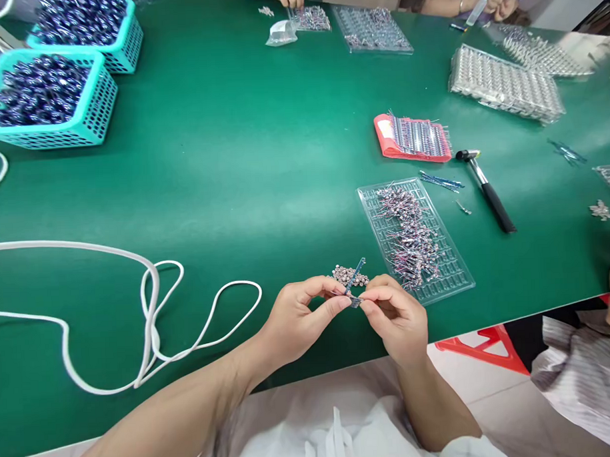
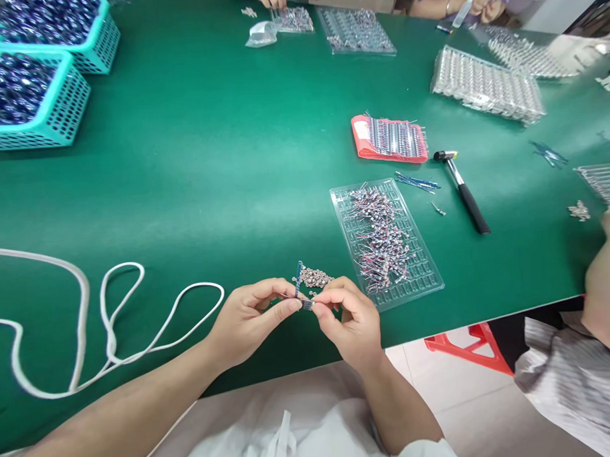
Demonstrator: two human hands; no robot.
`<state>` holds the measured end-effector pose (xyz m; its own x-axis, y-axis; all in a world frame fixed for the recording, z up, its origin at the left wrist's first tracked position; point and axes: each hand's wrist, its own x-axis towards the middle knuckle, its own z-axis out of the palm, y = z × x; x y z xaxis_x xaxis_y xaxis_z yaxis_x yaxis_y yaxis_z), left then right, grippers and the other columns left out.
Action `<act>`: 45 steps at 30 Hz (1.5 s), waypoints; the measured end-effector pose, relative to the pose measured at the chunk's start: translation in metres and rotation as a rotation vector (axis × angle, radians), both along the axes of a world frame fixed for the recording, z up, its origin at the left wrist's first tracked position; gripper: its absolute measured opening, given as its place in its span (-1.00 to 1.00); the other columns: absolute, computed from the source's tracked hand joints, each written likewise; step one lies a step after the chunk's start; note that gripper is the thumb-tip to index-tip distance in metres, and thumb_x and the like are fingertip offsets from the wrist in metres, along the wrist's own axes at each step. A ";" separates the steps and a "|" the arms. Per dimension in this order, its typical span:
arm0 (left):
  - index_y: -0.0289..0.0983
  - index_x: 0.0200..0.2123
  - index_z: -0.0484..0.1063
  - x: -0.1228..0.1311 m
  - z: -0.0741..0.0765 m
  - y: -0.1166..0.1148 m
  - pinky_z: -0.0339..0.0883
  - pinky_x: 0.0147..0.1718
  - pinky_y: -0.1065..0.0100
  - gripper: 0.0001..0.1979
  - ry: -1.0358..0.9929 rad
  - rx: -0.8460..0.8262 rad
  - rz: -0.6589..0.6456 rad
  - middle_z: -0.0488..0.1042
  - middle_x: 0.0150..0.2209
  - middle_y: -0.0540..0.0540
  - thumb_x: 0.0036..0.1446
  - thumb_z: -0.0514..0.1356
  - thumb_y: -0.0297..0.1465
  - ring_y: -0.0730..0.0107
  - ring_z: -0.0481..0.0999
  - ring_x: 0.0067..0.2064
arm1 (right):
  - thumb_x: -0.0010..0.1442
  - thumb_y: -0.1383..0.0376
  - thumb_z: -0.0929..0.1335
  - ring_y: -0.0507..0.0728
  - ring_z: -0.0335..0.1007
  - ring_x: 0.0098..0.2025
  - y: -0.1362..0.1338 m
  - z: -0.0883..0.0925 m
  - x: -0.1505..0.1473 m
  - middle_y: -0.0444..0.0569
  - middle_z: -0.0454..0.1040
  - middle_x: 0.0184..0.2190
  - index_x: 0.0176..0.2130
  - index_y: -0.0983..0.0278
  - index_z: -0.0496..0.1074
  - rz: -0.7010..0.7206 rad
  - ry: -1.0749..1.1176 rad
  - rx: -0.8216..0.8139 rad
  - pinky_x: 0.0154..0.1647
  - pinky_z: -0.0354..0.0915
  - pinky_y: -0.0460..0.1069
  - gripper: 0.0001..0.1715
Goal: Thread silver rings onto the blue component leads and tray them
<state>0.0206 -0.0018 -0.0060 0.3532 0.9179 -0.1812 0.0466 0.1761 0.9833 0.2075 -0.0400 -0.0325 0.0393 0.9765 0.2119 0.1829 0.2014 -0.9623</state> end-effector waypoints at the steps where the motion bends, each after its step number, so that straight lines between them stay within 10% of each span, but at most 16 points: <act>1: -0.26 -0.36 0.54 -0.001 0.000 0.000 0.41 -0.22 0.34 -0.92 0.004 0.013 -0.009 0.61 -0.35 -0.08 0.16 0.29 -0.38 0.32 0.55 -0.29 | 0.25 0.34 0.40 0.07 0.38 -0.35 0.000 0.000 0.001 -0.08 0.43 -0.39 -0.26 0.20 0.53 0.028 0.017 -0.015 -0.41 0.33 -0.03 -0.94; 45: -0.32 -0.44 0.46 -0.002 0.008 -0.001 0.28 -0.40 0.41 -0.86 0.100 0.346 -0.128 0.48 -0.50 -0.04 0.19 0.21 -0.54 0.46 0.36 -0.46 | 0.10 0.29 0.54 0.04 0.44 -0.39 0.004 -0.004 0.015 -0.08 0.53 -0.40 -0.28 0.11 0.66 0.282 0.366 -0.362 -0.43 0.40 -0.08 -0.89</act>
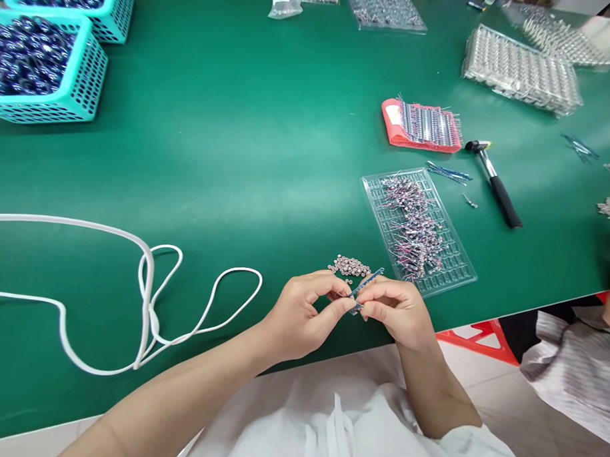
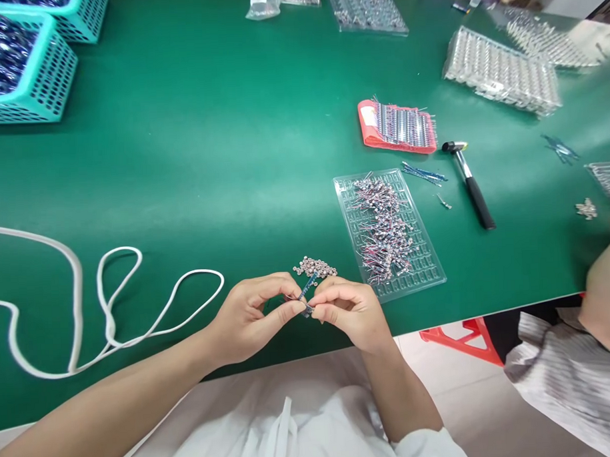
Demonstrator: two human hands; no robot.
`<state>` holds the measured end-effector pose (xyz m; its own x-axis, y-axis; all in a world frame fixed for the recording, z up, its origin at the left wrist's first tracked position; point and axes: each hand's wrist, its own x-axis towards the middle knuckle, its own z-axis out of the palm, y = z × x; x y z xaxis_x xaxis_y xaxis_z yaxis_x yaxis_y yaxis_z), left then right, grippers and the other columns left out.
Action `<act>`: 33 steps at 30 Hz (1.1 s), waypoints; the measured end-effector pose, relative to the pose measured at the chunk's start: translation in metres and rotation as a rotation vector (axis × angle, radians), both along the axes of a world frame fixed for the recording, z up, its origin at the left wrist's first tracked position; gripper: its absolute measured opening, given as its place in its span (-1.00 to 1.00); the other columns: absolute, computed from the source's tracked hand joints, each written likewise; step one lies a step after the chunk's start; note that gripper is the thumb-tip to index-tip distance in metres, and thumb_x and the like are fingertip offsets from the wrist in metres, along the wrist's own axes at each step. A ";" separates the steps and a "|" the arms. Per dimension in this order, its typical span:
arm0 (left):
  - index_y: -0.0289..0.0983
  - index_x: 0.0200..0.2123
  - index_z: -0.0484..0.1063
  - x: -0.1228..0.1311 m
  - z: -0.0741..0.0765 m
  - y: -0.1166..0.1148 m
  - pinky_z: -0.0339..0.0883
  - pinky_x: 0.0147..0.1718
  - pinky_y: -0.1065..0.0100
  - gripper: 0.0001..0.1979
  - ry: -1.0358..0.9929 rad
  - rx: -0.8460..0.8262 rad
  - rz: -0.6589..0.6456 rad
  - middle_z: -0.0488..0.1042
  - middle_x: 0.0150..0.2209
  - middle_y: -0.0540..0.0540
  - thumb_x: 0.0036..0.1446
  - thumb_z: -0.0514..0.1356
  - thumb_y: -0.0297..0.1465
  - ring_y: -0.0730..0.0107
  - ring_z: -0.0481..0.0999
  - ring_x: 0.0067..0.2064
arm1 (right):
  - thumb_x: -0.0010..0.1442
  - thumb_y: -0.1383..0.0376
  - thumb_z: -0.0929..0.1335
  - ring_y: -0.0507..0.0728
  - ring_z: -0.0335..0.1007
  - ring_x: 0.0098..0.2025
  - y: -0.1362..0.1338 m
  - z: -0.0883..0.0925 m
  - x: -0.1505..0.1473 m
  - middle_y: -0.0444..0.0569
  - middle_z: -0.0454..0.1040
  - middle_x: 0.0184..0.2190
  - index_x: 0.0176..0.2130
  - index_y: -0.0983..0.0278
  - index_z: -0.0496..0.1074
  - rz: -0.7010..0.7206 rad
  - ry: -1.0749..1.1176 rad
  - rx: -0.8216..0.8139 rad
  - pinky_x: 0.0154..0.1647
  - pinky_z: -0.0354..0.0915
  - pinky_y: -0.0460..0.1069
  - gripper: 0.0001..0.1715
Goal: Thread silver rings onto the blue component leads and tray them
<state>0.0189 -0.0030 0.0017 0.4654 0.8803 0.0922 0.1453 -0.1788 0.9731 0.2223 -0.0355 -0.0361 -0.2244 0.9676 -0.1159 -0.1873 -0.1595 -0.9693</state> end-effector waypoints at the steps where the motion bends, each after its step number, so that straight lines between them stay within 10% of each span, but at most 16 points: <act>1: -0.33 -0.44 0.47 0.000 0.000 0.000 0.28 -0.40 0.41 -0.86 -0.001 0.001 -0.002 0.48 -0.50 -0.04 0.18 0.21 -0.55 0.46 0.37 -0.45 | 0.10 0.28 0.55 0.05 0.44 -0.38 0.000 0.000 0.000 -0.07 0.53 -0.41 -0.29 0.12 0.66 -0.001 -0.002 -0.006 -0.43 0.39 -0.07 -0.90; 33: -0.27 -0.38 0.54 0.000 -0.005 0.004 0.39 -0.25 0.33 -0.89 0.025 -0.297 0.035 0.60 -0.39 -0.06 0.17 0.26 -0.37 0.34 0.52 -0.32 | 0.26 0.24 0.41 0.10 0.37 -0.28 -0.003 0.013 -0.006 -0.05 0.42 -0.34 -0.27 0.18 0.56 -0.146 -0.244 0.166 -0.27 0.35 0.00 -0.90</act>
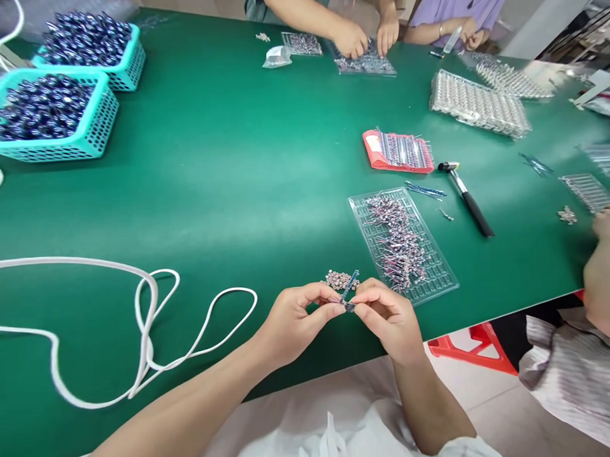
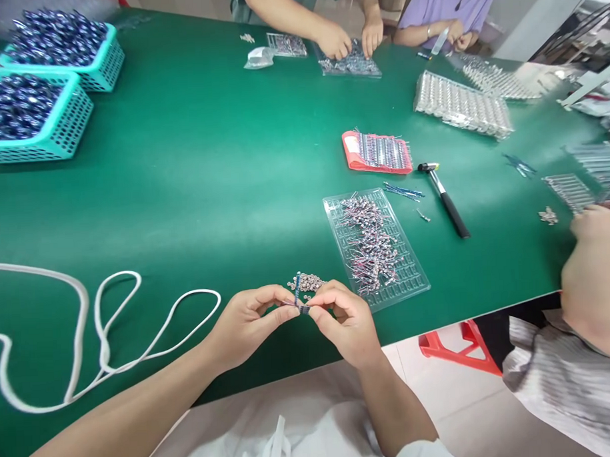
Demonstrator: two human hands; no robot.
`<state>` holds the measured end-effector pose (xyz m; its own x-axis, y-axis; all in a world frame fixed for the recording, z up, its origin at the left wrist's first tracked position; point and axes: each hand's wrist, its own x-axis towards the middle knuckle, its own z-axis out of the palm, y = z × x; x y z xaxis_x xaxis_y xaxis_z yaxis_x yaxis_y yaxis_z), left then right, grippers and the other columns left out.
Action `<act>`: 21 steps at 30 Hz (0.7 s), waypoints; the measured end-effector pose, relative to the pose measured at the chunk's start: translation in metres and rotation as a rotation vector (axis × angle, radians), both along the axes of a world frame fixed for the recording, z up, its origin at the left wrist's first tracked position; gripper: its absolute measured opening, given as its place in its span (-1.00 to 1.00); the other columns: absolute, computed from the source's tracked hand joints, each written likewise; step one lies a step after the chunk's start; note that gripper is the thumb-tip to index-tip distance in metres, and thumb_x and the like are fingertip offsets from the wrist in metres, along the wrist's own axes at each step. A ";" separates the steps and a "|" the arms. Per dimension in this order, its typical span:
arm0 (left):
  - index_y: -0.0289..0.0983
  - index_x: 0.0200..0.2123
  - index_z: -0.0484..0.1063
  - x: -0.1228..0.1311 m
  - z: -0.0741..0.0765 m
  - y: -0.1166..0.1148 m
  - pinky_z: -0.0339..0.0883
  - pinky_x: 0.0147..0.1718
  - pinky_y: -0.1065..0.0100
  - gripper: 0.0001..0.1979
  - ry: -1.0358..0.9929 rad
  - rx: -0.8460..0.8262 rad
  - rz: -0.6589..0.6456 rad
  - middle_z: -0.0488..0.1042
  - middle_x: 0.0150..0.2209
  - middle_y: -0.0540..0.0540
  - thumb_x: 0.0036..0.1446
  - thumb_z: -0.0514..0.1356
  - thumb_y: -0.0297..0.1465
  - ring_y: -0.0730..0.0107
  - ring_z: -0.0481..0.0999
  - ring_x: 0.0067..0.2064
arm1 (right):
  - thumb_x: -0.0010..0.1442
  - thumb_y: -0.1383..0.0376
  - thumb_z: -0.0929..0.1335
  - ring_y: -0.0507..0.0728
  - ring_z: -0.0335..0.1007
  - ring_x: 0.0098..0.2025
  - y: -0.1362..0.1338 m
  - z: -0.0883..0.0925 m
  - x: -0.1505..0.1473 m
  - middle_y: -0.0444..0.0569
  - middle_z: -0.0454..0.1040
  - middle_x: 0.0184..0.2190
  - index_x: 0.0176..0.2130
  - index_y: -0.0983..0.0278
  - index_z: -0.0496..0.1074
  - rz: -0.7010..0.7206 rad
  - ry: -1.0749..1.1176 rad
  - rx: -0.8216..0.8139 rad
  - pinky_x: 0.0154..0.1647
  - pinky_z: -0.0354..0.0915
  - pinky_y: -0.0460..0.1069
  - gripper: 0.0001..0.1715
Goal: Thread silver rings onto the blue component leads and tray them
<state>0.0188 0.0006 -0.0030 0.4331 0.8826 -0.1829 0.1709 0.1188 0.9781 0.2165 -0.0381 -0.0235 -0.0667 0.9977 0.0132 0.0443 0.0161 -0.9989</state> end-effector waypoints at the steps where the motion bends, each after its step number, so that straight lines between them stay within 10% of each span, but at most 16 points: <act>1: -0.27 -0.39 0.53 0.000 0.001 0.000 0.37 -0.26 0.34 -0.88 0.005 0.028 -0.016 0.59 -0.39 -0.05 0.18 0.24 -0.38 0.35 0.51 -0.33 | 0.25 0.24 0.41 0.10 0.38 -0.28 0.000 0.001 0.001 -0.05 0.42 -0.35 -0.28 0.18 0.56 0.012 0.008 -0.007 -0.27 0.35 0.01 -0.90; 21: -0.28 -0.44 0.54 -0.001 0.004 0.003 0.38 -0.25 0.33 -0.87 -0.093 0.000 -0.253 0.57 -0.41 -0.08 0.15 0.27 -0.40 0.35 0.53 -0.35 | 0.24 0.27 0.41 0.11 0.37 -0.39 -0.013 0.020 0.011 -0.06 0.43 -0.37 -0.29 0.09 0.59 0.126 -0.012 -0.101 -0.45 0.27 0.02 -0.90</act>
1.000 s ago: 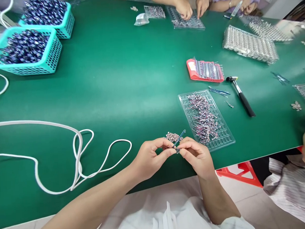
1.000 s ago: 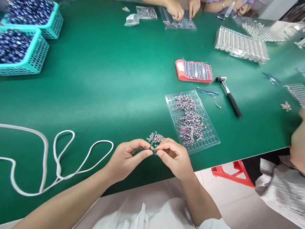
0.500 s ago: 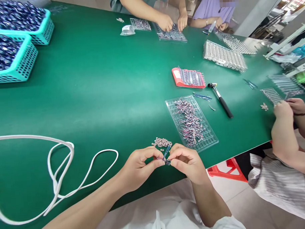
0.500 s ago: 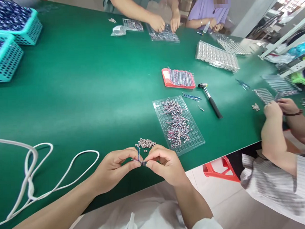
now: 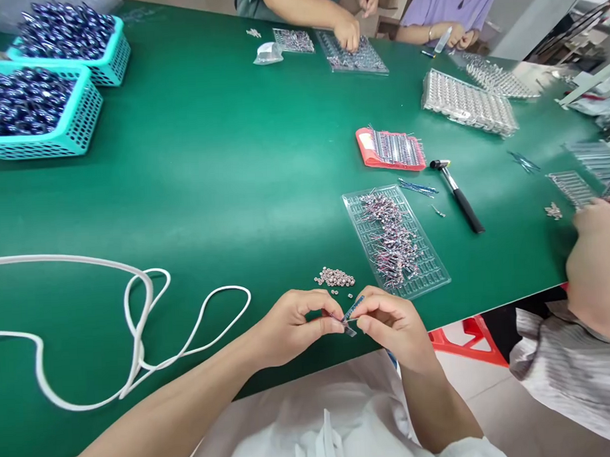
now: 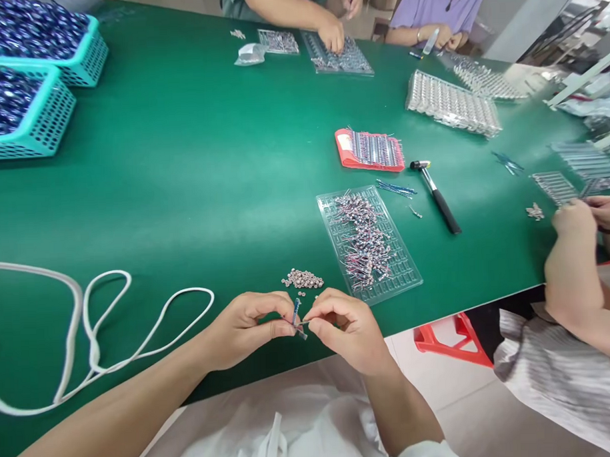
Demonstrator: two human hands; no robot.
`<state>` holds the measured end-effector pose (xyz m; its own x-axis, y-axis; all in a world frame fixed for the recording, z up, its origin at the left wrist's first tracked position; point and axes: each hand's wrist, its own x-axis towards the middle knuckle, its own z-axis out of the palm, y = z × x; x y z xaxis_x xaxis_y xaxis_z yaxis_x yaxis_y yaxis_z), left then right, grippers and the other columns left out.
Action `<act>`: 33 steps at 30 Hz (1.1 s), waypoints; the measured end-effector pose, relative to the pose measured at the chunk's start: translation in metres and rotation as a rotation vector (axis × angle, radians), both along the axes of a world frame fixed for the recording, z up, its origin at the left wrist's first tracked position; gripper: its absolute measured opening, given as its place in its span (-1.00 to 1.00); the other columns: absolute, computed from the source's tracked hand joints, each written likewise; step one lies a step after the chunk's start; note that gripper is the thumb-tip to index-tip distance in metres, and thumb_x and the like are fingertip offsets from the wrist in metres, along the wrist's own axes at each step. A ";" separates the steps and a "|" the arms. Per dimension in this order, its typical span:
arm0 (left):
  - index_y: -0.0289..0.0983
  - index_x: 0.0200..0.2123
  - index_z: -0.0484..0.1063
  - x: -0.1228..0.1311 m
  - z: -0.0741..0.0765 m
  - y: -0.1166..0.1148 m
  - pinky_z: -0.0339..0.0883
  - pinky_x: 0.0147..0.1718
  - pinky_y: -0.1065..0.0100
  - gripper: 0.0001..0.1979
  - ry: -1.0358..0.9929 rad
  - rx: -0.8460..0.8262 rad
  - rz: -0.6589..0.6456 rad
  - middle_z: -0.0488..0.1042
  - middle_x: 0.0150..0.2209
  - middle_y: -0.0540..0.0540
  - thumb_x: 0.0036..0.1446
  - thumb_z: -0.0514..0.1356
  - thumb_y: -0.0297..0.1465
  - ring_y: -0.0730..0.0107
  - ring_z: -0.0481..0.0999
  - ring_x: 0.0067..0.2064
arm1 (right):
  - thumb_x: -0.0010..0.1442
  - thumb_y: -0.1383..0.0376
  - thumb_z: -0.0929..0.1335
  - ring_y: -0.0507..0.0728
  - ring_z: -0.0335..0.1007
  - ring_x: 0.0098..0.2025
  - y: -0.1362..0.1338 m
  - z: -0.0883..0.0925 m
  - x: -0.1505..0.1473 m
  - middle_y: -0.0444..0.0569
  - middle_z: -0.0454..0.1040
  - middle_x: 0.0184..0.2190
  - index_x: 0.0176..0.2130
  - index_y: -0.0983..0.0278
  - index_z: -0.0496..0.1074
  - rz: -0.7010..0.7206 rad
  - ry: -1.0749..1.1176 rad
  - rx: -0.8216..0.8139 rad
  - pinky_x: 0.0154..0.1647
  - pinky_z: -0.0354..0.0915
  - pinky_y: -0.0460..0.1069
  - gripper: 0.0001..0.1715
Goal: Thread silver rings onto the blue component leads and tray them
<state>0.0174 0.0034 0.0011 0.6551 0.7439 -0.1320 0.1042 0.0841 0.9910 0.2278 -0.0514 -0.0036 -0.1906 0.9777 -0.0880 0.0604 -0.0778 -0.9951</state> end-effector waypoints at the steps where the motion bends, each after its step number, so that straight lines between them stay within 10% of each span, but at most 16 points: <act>1: -0.28 -0.43 0.55 0.000 0.000 0.001 0.38 -0.23 0.32 -0.88 0.004 -0.014 0.010 0.59 -0.39 -0.09 0.15 0.27 -0.40 0.33 0.55 -0.33 | 0.25 0.27 0.40 0.13 0.37 -0.38 0.001 0.001 0.002 -0.05 0.44 -0.36 -0.28 0.08 0.59 -0.017 -0.041 0.025 -0.45 0.27 0.02 -0.88; 8: -0.26 -0.38 0.52 -0.005 -0.004 0.009 0.40 -0.21 0.31 -0.86 0.050 -0.178 0.361 0.61 -0.37 -0.07 0.11 0.31 -0.30 0.31 0.57 -0.28 | 0.26 0.23 0.39 0.11 0.40 -0.32 0.024 -0.005 0.054 -0.03 0.52 -0.29 -0.26 0.20 0.57 -0.538 -0.776 0.380 -0.32 0.29 0.02 -0.86; 16: -0.27 -0.39 0.51 -0.004 -0.005 0.012 0.40 -0.23 0.34 -0.83 0.024 -0.216 0.443 0.60 -0.38 -0.04 0.07 0.34 -0.28 0.35 0.56 -0.29 | 0.27 0.28 0.35 0.23 0.41 -0.12 0.034 -0.027 0.075 0.09 0.51 -0.21 -0.06 0.26 0.56 -0.558 -1.185 0.586 -0.12 0.39 0.14 -0.72; 24: -0.28 -0.37 0.52 -0.003 -0.009 0.011 0.46 -0.21 0.33 -0.82 -0.006 -0.181 0.466 0.60 -0.36 -0.06 0.07 0.36 -0.29 0.34 0.58 -0.29 | 0.31 0.39 0.35 0.17 0.37 -0.21 0.013 -0.023 0.006 -0.02 0.50 -0.29 -0.18 0.17 0.54 -0.017 -1.023 0.649 -0.13 0.34 0.11 -0.83; 33: -0.27 -0.37 0.52 -0.002 -0.008 0.010 0.44 -0.19 0.34 -0.84 -0.005 -0.170 0.459 0.59 -0.34 -0.05 0.09 0.35 -0.29 0.35 0.57 -0.27 | 0.33 0.39 0.34 0.18 0.31 -0.18 0.015 -0.030 -0.001 0.00 0.52 -0.26 -0.14 0.21 0.55 0.059 -1.041 0.647 -0.16 0.27 0.10 -0.82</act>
